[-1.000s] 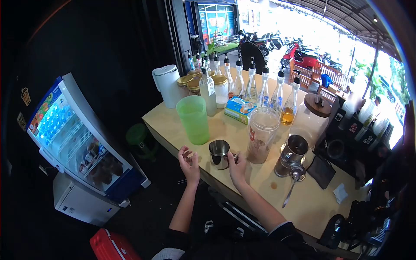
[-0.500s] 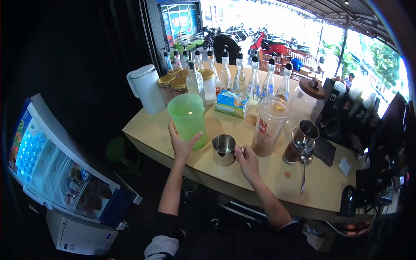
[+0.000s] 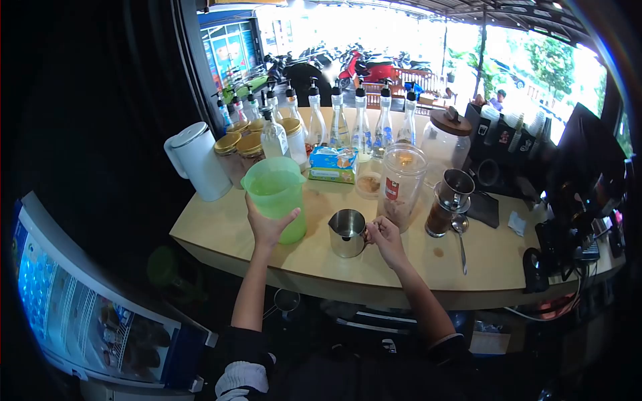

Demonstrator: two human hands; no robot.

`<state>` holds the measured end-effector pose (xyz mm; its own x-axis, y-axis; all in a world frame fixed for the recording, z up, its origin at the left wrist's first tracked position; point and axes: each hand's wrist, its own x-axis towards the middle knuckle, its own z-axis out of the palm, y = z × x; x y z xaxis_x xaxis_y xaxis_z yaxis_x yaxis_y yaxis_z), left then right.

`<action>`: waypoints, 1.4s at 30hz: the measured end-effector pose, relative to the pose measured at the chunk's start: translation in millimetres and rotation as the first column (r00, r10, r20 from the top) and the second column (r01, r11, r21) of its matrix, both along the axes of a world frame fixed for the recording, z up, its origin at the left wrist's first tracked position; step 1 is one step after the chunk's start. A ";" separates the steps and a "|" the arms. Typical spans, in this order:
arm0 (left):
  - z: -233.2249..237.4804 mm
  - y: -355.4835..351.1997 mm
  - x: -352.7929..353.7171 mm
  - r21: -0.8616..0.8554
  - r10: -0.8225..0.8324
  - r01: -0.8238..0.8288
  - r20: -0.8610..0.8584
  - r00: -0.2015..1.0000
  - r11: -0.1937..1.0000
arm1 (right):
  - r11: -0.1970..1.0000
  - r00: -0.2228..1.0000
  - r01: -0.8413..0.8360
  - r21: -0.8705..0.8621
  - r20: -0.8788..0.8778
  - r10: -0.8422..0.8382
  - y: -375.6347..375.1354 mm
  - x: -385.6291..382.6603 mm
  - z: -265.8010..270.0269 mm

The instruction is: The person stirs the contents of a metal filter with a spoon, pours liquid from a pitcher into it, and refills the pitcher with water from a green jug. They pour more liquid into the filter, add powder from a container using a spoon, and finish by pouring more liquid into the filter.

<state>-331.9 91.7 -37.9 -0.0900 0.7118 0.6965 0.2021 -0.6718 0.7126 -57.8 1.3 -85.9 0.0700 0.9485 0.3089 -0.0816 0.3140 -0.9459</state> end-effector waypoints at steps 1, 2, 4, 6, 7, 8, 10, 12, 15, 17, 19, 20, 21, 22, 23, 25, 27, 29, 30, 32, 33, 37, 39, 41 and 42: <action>3.5 -2.9 1.1 0.010 0.005 -0.005 -0.015 1.000 1.000 | 1.000 1.000 0.011 -0.001 -0.001 -0.011 1.2 0.8 -0.1; 7.1 -5.2 1.9 0.007 -0.004 0.004 -0.016 1.000 1.000 | 1.000 1.000 0.000 -0.002 -0.011 0.000 2.1 1.1 -1.0; 12.8 -8.7 2.3 -0.016 -0.026 0.026 -0.058 0.998 1.000 | 1.000 1.000 -0.002 -0.006 -0.024 0.002 3.1 1.8 -3.1; 16.6 -10.8 3.0 -0.017 -0.038 0.036 -0.080 0.996 0.999 | 1.000 1.000 -0.010 0.001 -0.029 0.010 3.8 2.4 -3.8; 18.0 -12.3 3.6 -0.016 -0.040 0.038 -0.099 0.994 0.999 | 1.000 0.999 -0.005 -0.002 -0.032 0.005 3.7 2.4 -3.8; 19.3 -14.0 4.5 -0.019 -0.043 0.041 -0.102 0.994 0.999 | 1.000 1.000 -0.002 -0.004 -0.029 0.002 3.6 2.4 -3.8; 22.5 -17.7 6.2 -0.045 -0.027 0.021 -0.137 0.990 0.999 | 1.000 1.000 0.000 -0.008 -0.030 0.000 2.9 1.3 -1.4; 23.0 -18.2 6.5 -0.038 -0.024 0.018 -0.157 0.987 0.999 | 1.000 0.999 -0.010 -0.017 -0.039 0.010 2.1 0.6 0.5; 26.3 -21.4 7.7 -0.018 -0.014 0.011 -0.201 0.979 1.000 | 1.000 1.000 -0.006 0.003 -0.024 0.006 1.8 0.9 -0.1; 26.2 -21.3 8.6 -0.004 -0.006 0.006 -0.226 0.974 1.000 | 1.000 1.000 -0.006 0.016 -0.019 0.006 2.3 1.8 -1.3; 24.6 -19.8 7.9 -0.004 0.016 -0.018 -0.255 0.967 1.000 | 0.999 1.000 -0.007 0.031 -0.014 0.008 2.3 1.5 -0.2; 24.0 -19.5 7.2 -0.004 0.015 -0.016 -0.258 0.966 1.000 | 1.000 1.000 -0.002 0.025 -0.012 0.002 2.0 1.6 0.5; 25.7 -21.2 7.4 0.005 0.031 -0.031 -0.291 0.956 1.000 | 1.000 1.000 0.005 0.018 -0.009 -0.005 1.3 1.6 1.5; 27.0 -22.6 8.2 0.013 0.047 -0.045 -0.323 0.945 0.999 | 1.000 1.000 0.009 0.018 -0.011 -0.009 0.8 1.6 2.4; 27.4 -24.0 8.9 0.013 0.044 -0.042 -0.324 0.945 0.999 | 0.999 1.000 0.008 0.032 -0.018 -0.007 0.2 1.3 3.2; 27.9 -26.3 9.0 0.036 0.075 -0.067 -0.343 0.936 0.997 | 0.999 1.000 0.004 0.047 -0.025 -0.003 0.2 1.3 2.8; 27.4 -26.2 8.2 0.051 0.098 -0.085 -0.363 0.927 0.995 | 0.999 1.000 -0.002 0.043 -0.022 0.003 0.6 0.8 3.6; 28.2 -26.8 7.8 0.067 0.122 -0.104 -0.380 0.917 0.992 | 0.999 0.999 -0.007 0.042 -0.031 0.008 0.1 -0.1 4.7; 30.0 -28.3 7.5 0.083 0.134 -0.110 -0.390 0.911 0.990 | 0.999 0.999 -0.010 0.039 -0.041 0.012 -0.1 -0.5 5.0; 31.4 -29.0 6.6 0.101 0.148 -0.117 -0.397 0.906 0.988 | 0.999 0.999 -0.007 0.038 -0.035 0.008 0.8 -0.2 3.9; 31.4 -28.6 5.2 0.117 0.159 -0.121 -0.403 0.901 0.986 | 0.999 1.000 -0.001 0.036 -0.030 0.002 0.9 -0.3 4.2; 33.4 -30.3 1.8 0.148 0.193 -0.143 -0.421 0.886 0.979 | 0.999 1.000 0.008 0.031 -0.020 -0.007 -0.3 -0.2 5.0; 33.9 -30.2 -0.1 0.148 0.200 -0.151 -0.424 0.883 0.977 | 0.999 1.000 0.014 0.037 -0.023 -0.013 -0.3 -0.6 5.3; 34.5 -29.6 -2.0 0.148 0.207 -0.158 -0.427 0.880 0.976 | 0.999 1.000 0.014 0.041 -0.026 -0.013 -0.1 -1.1 5.2; 34.8 -29.1 -3.0 0.141 0.204 -0.158 -0.429 0.880 0.977 | 0.999 0.999 0.015 0.043 -0.030 -0.014 0.2 -1.2 4.5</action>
